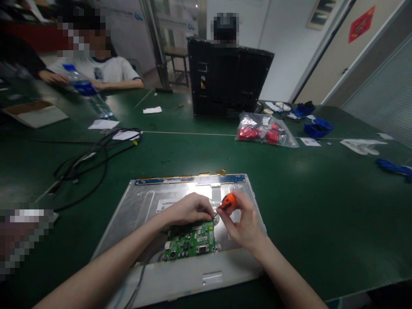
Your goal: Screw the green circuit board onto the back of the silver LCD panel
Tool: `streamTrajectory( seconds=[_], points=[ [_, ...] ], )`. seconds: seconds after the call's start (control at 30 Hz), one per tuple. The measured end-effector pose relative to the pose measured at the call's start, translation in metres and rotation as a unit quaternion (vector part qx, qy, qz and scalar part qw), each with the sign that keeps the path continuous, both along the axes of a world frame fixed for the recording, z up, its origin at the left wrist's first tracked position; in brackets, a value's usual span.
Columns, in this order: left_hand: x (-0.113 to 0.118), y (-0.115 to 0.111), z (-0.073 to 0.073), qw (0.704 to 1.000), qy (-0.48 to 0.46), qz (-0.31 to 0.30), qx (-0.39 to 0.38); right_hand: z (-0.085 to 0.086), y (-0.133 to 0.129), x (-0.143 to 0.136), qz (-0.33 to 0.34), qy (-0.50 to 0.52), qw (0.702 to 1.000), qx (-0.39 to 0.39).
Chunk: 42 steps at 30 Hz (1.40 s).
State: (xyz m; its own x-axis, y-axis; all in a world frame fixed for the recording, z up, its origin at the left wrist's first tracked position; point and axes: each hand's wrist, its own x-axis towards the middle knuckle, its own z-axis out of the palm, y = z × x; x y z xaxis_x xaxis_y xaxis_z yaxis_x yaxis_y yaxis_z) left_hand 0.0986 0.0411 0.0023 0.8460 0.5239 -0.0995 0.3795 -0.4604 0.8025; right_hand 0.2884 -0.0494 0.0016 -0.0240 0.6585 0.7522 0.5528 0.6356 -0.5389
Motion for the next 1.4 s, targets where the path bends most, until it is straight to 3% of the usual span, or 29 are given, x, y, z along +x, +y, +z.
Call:
streamTrajectory(
  seconds=[0.17,0.5,0.87,1.4],
  points=[
    [-0.001,0.0,0.001,1.0,0.0,-0.006,0.0,0.002,0.001,-0.001,0.006,-0.001,1.0,0.014],
    [0.0,0.0,-0.003,1.0,-0.006,-0.006,-0.009,0.018,-0.005,0.003,0.081,-0.015,0.996,-0.036],
    [0.0,-0.001,0.0,1.0,0.009,0.0,-0.003,0.009,0.0,0.003,-0.007,-0.004,0.999,-0.039],
    [-0.001,-0.002,0.002,1.0,0.009,0.004,-0.012,0.015,-0.003,0.0,0.032,-0.051,0.998,-0.013]
  ],
)
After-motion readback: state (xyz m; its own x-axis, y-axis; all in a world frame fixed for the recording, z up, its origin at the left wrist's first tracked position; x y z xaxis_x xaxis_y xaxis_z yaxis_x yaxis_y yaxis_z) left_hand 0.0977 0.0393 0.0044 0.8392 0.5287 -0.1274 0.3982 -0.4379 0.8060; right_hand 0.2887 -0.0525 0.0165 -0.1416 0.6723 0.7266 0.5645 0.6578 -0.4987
